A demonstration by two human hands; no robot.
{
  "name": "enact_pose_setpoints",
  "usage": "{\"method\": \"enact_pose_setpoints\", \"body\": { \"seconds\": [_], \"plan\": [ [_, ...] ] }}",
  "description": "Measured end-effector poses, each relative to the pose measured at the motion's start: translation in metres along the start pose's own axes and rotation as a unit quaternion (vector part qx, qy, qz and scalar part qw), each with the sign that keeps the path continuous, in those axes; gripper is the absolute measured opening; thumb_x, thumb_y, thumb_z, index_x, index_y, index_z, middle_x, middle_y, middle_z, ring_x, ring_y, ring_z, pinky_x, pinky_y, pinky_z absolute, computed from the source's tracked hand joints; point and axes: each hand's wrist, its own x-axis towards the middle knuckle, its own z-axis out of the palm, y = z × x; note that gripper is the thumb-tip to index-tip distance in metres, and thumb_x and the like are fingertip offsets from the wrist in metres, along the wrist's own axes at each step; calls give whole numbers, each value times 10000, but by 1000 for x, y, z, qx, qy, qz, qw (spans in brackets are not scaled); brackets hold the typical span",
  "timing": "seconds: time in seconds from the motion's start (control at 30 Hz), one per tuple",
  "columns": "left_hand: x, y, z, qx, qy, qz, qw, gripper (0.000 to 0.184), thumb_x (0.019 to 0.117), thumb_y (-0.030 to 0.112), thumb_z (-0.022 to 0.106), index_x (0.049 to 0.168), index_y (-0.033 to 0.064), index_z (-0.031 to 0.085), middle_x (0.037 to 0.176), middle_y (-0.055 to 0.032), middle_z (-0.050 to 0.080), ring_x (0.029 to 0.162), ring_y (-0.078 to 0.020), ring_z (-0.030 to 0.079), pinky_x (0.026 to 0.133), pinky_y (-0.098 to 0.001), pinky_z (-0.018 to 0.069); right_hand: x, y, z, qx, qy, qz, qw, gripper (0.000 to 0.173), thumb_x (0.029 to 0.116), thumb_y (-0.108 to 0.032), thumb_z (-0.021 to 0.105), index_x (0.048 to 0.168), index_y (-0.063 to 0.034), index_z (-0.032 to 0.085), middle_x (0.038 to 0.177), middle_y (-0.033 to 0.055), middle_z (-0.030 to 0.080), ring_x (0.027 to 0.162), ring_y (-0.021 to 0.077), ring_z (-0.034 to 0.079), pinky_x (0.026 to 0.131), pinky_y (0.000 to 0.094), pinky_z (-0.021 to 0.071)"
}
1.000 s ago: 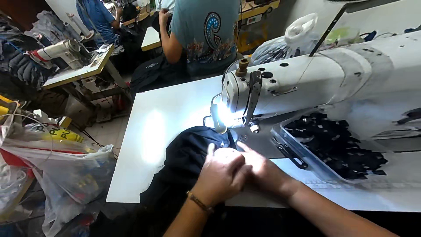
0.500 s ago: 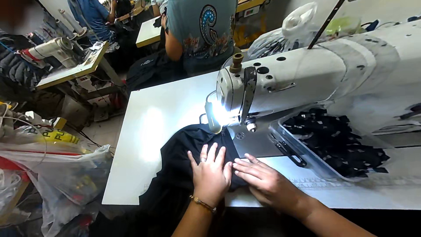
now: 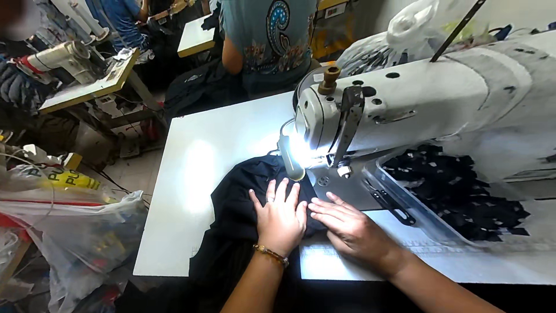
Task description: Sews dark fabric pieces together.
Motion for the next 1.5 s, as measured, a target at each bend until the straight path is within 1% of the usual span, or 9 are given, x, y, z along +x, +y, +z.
{"method": "enact_pose_setpoints", "body": {
  "seconds": [0.4,0.47,0.57,0.67,0.8,0.9,0.97,1.03,1.5],
  "plan": [
    [28,-15,-13,-37,-18,6,999,488,1100,470,319,1502,311,544,1619,40,432,1557,-280,263,1192,-735,11,29,7,13,-2,0,61,998,349,846,-58,482,1017,41,770,1171,178,744,1201,338,680,1103,544,458],
    [24,-24,-11,-89,61,39,993,406,1071,422,444,1247,198,734,1437,-8,624,1485,-299,401,1196,-725,92,30,8,14,-7,-1,58,998,329,848,-52,493,1004,46,766,1159,184,744,1194,346,682,1102,551,459],
    [12,-42,-18,-77,135,143,977,326,985,366,604,857,100,742,1193,-55,723,1411,-330,484,1185,-734,170,30,9,15,-15,0,55,998,313,844,-45,503,991,52,763,1140,187,747,1181,350,686,1097,554,461],
    [-11,-45,-42,-23,119,252,960,306,953,359,640,747,139,693,837,-3,703,1125,-244,665,1198,-711,201,31,8,17,-28,1,60,998,298,849,-43,514,989,48,760,1136,182,748,1174,349,689,1096,560,461],
    [-35,-14,-71,-94,48,329,938,325,990,336,632,725,159,694,656,50,620,731,-87,656,1199,-530,330,31,5,11,-12,-9,25,1000,272,835,-72,557,977,20,770,1106,175,753,1150,372,694,1089,657,416],
    [-29,-1,-55,-161,76,260,949,281,1017,291,566,885,108,733,876,-12,693,943,-155,682,1142,-575,389,14,-6,-4,17,9,-52,998,252,932,-173,539,927,-46,756,1050,99,760,1135,265,701,1152,588,393],
    [-28,-1,-39,-102,40,157,982,369,1070,360,456,1265,173,708,1287,4,693,1317,-187,579,1204,-679,206,-6,-12,-14,15,4,-63,998,272,949,-127,497,950,-47,757,1077,90,760,1174,238,686,1175,546,386],
    [-31,-1,-16,-5,5,76,997,467,1087,439,368,1455,264,595,1523,38,545,1479,-232,419,1194,-743,92,-25,-10,-21,15,-13,-48,999,295,964,-109,480,1010,-50,765,1161,95,750,1240,240,656,1191,532,376],
    [-14,-12,-4,10,16,41,999,460,1076,423,404,1489,293,559,1593,28,464,1525,-253,338,1202,-719,87,-1,4,-7,-5,-19,-33,999,274,913,-117,494,878,-37,753,1093,95,768,1196,254,685,1157,548,399]
  ]
}}
